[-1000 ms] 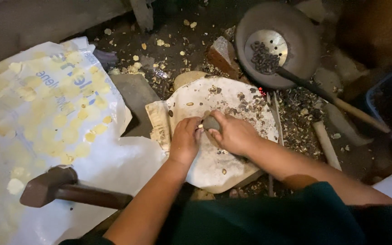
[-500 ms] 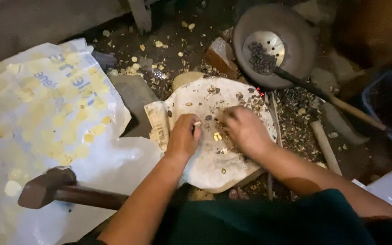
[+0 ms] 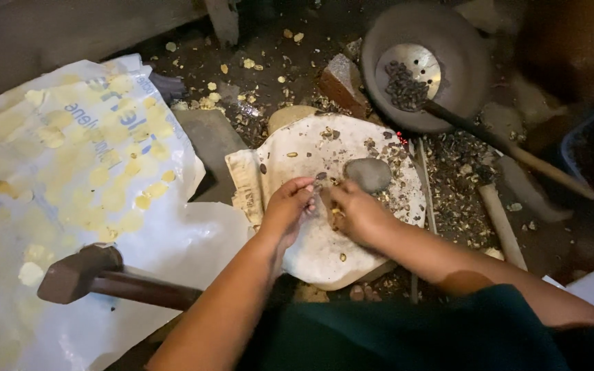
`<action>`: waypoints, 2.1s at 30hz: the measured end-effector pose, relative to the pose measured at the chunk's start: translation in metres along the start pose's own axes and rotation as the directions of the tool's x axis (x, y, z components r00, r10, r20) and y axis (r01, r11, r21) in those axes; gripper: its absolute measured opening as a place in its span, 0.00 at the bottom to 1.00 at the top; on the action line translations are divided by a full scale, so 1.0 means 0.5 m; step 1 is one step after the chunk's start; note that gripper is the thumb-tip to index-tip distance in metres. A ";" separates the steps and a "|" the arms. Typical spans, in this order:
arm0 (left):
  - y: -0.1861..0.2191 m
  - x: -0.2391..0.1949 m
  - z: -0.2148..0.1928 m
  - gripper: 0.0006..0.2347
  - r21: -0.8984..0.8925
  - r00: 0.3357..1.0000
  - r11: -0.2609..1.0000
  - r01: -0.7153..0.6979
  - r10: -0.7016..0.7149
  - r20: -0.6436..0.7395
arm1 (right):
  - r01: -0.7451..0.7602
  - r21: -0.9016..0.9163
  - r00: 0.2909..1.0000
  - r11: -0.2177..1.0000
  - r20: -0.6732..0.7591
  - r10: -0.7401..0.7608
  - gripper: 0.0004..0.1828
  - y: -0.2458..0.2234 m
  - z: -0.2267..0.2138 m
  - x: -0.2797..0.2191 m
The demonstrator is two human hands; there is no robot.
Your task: The person roasts dark seeds in a pan over a small fire, then uses a stone to crush them on a flat surface. They also use a hammer to pound yellow cassava pieces on a white sheet, separating the crushed material with their hands.
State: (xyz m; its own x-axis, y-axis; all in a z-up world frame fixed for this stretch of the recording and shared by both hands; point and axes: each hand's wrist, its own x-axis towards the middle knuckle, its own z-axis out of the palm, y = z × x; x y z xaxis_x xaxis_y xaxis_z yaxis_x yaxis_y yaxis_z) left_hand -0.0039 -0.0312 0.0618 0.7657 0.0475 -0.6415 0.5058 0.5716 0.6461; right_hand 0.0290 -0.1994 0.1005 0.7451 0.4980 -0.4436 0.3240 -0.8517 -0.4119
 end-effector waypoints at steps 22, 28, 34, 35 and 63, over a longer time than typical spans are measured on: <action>-0.005 0.023 -0.033 0.16 0.039 0.946 0.972 0.233 -0.236 0.223 | 0.079 0.295 0.961 0.952 -0.277 0.006 0.10 0.053 -0.046 0.008; 0.348 -0.096 -0.115 0.14 0.250 0.983 0.967 -0.043 -0.003 0.182 | 0.219 -0.195 0.956 0.956 -0.153 -0.251 0.10 -0.003 -0.113 0.008; 0.516 -0.344 -0.394 0.12 0.231 0.935 0.916 -0.328 0.350 -0.058 | 0.416 -0.284 0.907 0.864 0.197 -0.372 0.13 -0.319 -0.156 -0.024; 0.499 -0.352 -0.464 0.09 0.073 0.904 0.928 -0.364 0.372 -0.212 | 0.504 -0.237 0.857 0.830 0.258 -0.446 0.13 -0.379 -0.139 -0.033; 0.131 -0.154 -0.585 0.12 0.868 0.358 -0.227 -0.442 0.843 0.402 | 0.039 0.227 0.935 0.973 -0.351 0.044 0.22 -0.538 0.118 0.095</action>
State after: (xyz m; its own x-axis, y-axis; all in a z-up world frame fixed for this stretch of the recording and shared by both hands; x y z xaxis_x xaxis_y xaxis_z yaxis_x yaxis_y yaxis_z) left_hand -0.1459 0.2422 0.0325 0.8601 0.1690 0.4814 -0.1084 -0.8615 0.4961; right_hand -0.0571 0.0631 0.1432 0.9157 0.3712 -0.1540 0.2124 -0.7723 -0.5987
